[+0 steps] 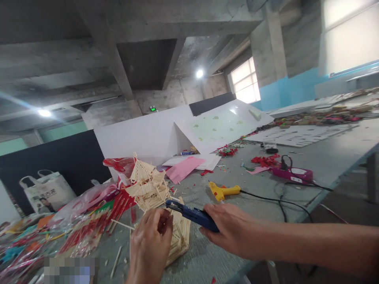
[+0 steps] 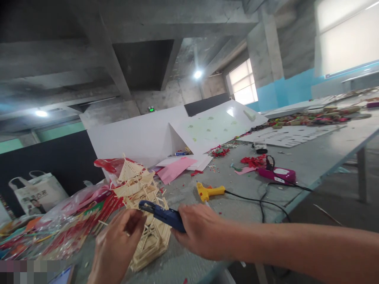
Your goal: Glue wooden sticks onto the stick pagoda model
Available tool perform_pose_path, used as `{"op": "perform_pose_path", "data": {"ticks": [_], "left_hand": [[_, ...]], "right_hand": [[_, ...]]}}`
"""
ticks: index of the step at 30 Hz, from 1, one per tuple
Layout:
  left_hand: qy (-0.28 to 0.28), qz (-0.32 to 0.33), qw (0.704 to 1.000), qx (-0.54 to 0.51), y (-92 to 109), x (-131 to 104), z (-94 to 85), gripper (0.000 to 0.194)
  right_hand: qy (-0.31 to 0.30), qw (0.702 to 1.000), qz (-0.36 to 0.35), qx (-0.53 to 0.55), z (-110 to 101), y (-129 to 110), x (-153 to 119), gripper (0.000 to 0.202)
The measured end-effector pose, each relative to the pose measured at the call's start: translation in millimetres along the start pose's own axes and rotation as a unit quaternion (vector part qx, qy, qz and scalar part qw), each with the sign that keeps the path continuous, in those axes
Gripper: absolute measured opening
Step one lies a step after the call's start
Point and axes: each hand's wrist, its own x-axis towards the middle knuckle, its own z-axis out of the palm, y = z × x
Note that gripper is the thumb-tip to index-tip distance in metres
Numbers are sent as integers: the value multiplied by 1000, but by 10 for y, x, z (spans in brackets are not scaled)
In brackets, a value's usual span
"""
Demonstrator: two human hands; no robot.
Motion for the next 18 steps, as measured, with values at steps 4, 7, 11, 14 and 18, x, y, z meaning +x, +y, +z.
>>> {"op": "perform_pose_path", "data": {"ticks": [4,7,11,14,18], "left_hand": [[12,10,1000,2,7,4,6,11],[14,11,1000,6,14,2,5,12],[24,14,1000,9,26,-10,-14,12],[33,16,999,11,32,-4,-39,10],[36,12,999,12,40,20,-58,10]], "right_hand": [[14,1000,-1,-9,28,10,-3,29],[17,1000,-2,-8,42,20,-11,28],[24,1000,-8,-9,19,10,-21,28],[3,1000,4,1,-69,-38,-22,28],[-15,1000,2,6,-181,-84,-23,26]]}}
